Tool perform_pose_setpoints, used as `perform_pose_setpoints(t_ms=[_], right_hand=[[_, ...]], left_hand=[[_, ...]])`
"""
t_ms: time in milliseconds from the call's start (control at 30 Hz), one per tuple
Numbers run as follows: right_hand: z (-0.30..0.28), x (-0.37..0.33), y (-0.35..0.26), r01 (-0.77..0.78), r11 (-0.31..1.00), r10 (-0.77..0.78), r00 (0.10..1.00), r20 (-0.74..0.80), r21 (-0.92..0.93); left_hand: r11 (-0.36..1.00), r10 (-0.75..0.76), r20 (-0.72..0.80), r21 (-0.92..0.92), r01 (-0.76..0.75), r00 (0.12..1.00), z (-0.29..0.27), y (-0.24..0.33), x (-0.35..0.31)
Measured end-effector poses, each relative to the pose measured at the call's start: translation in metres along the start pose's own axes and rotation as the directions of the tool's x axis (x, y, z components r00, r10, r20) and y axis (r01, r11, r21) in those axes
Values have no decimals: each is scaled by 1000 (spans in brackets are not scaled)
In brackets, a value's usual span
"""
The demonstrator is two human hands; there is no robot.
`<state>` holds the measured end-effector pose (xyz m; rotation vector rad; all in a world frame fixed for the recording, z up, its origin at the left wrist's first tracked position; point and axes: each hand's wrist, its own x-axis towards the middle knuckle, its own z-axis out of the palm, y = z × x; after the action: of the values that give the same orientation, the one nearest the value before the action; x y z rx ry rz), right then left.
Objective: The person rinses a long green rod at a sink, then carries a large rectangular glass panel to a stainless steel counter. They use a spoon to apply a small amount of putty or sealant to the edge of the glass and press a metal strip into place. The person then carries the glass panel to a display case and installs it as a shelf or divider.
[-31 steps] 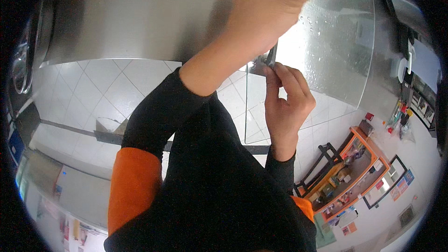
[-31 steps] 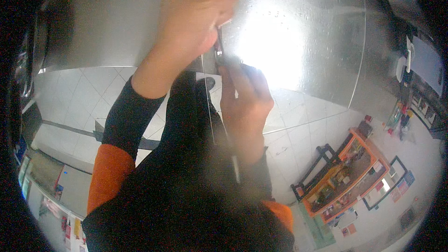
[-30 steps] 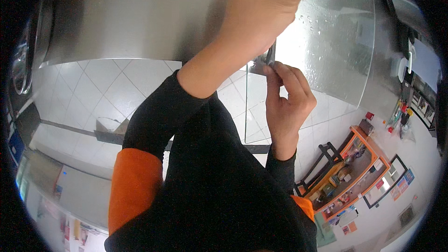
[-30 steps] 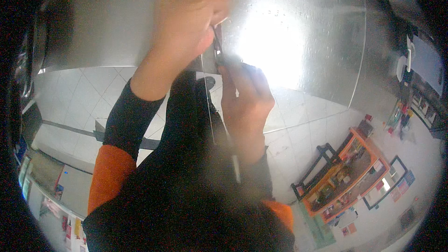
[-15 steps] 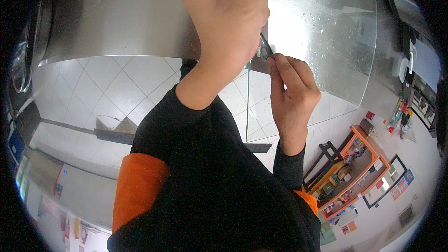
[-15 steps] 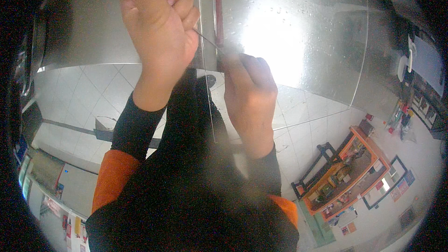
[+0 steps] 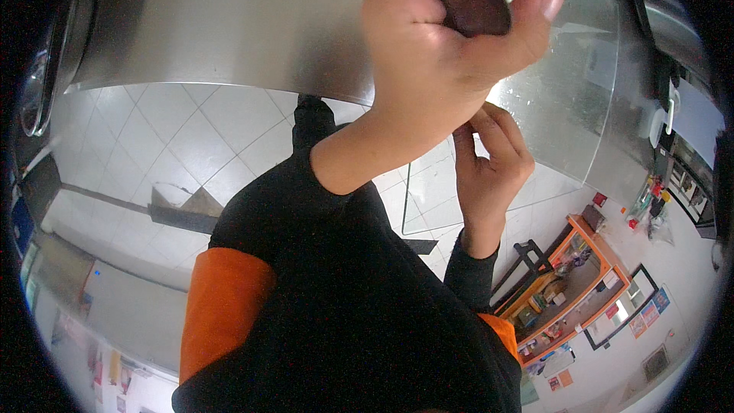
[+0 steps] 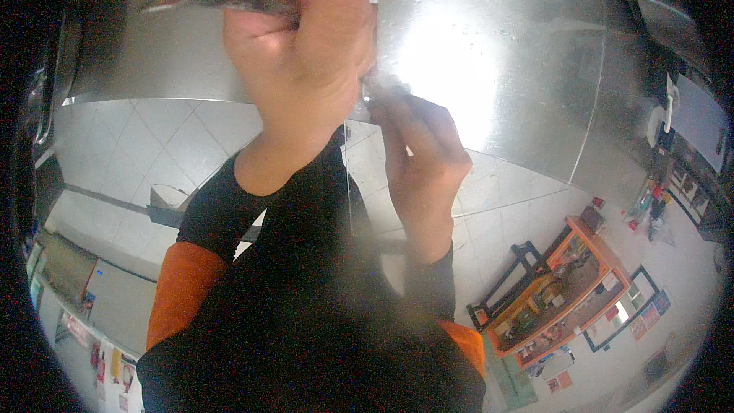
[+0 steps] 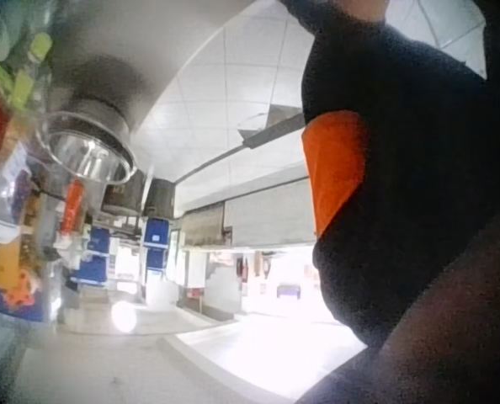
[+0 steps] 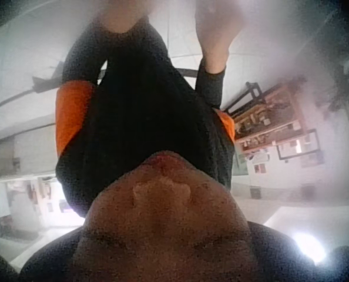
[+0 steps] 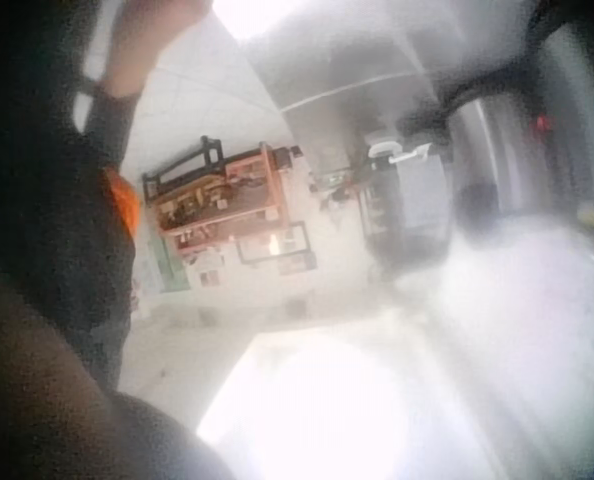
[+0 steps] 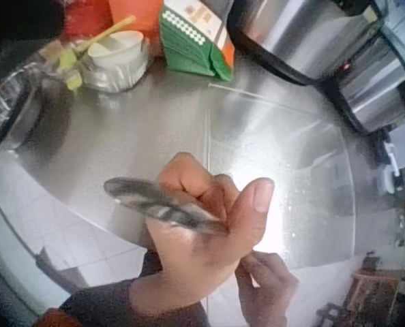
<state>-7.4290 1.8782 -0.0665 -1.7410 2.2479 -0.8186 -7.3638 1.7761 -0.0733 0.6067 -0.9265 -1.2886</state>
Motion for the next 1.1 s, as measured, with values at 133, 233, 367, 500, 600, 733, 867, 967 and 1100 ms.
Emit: perform_pose_setpoints(t_ms=[133,233,367,500,600,733,867,967,1100], right_hand=[[-2,1,4,34,999,-34,999,3,43],[-3,3,5,53,994,-56,998,28,90],[-3,7,4,89,988,-97,994,54,125],[1,7,5,123,986,-129,991,48,113],[1,7,2,108,991,-113,992,56,78],[7,4,6,134,984,-133,991,-17,114],[11,1,5,106,987,-101,994,-48,121],[13,0,7,100,992,-94,993,-71,78],[12,-1,2,78,997,-77,996,-48,2]], left_hand=[[991,-120,-63,-70,115,991,6,10,-4],[996,-80,-16,-43,79,997,2,10,-2],[992,-127,-152,-23,125,980,2,12,-3],[993,-103,-255,34,116,962,5,17,-1],[997,-57,-245,45,70,968,2,14,0],[993,1,-101,114,11,995,0,8,-1],[996,-62,-21,65,63,998,1,6,1],[985,-25,64,172,14,998,-1,-1,5],[980,-170,155,129,151,973,6,-5,12]])
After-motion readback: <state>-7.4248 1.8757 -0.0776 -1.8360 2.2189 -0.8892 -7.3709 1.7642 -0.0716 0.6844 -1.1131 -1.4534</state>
